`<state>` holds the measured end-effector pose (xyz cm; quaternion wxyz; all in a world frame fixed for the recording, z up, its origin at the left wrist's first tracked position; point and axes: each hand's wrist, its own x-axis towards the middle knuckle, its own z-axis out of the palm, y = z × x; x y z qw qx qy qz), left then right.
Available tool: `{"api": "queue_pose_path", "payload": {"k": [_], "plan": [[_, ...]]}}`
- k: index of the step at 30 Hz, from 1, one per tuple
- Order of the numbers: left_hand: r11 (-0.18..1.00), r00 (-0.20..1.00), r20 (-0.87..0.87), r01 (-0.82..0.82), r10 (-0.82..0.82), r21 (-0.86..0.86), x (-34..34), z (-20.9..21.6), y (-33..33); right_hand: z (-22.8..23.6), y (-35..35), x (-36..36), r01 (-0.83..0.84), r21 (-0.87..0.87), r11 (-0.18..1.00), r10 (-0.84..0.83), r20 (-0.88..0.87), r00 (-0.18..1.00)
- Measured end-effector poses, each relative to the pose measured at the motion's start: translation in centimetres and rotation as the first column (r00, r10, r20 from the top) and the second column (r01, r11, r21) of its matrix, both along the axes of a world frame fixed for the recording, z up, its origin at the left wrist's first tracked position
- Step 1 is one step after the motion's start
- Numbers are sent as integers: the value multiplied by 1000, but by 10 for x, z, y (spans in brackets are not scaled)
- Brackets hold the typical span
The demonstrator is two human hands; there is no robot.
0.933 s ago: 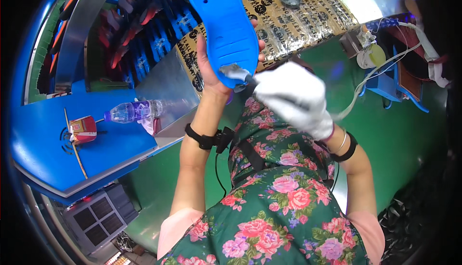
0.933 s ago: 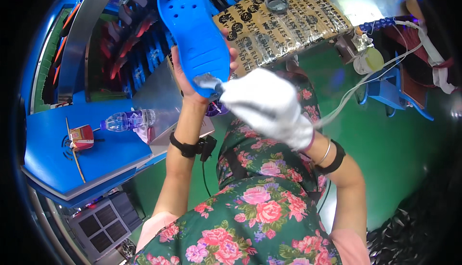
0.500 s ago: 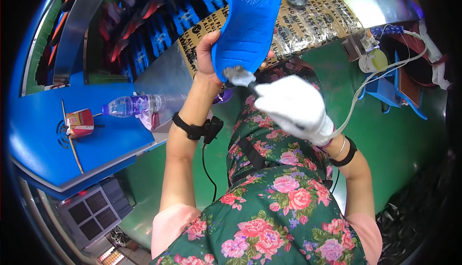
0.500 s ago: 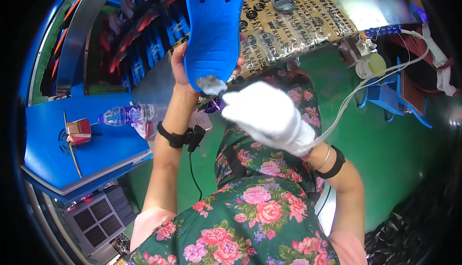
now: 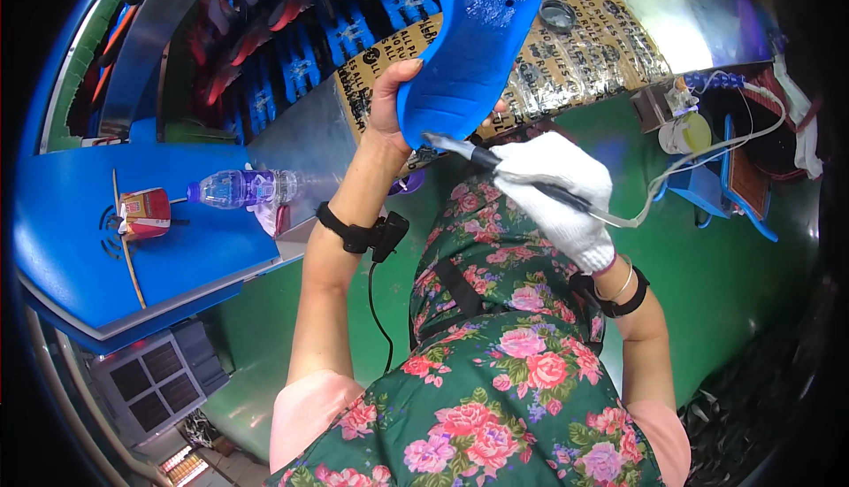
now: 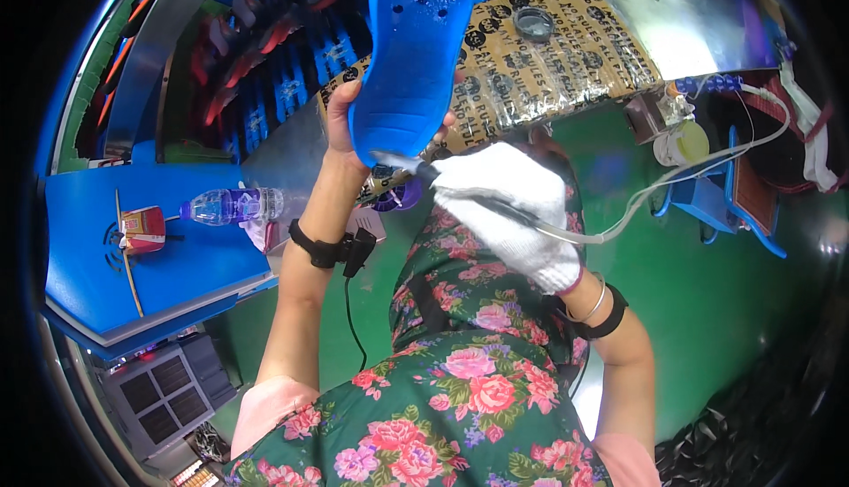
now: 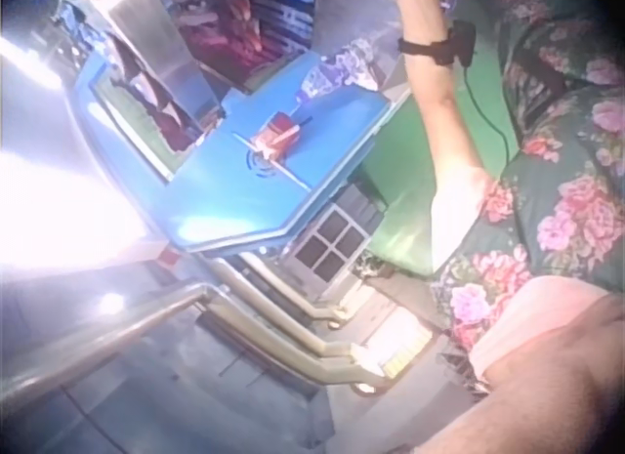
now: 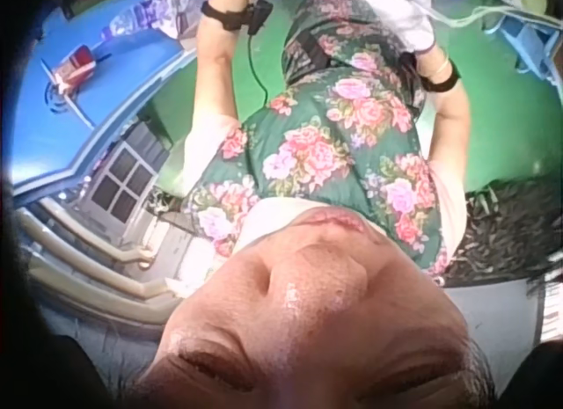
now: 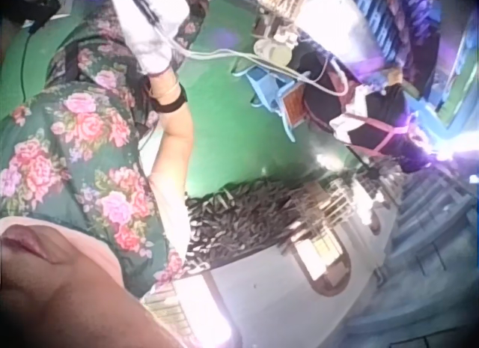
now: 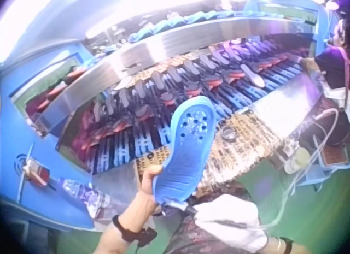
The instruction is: Apply adhesive or primer to blue shoe soles using a brush and place them onto a moving conveyor belt.
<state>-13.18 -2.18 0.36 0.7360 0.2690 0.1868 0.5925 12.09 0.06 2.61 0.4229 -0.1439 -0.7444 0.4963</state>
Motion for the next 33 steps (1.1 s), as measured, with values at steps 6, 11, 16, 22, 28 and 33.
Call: {"api": "queue_pose_path", "payload": {"k": [6,11,16,22,28,33], "plan": [[983,972,200,-95,126,-157,12,-10,-11,3,19,-7,-96,-238,967,93,-24,995],[976,955,278,-41,101,-215,36,-26,-28,24,72,-15,203,394,897,-190,-72,979],[936,952,185,-183,246,-302,28,-7,-49,32,53,-23,32,283,959,-17,-52,998],[942,994,41,-111,103,316,-21,76,-50,20,62,18,-201,-561,803,-102,-462,881],[837,969,231,-202,93,509,-88,218,9,6,66,10,-42,-650,759,-196,-290,937],[779,716,555,-601,424,179,-195,255,96,-4,45,-10,-58,-619,783,-117,-238,964]]}}
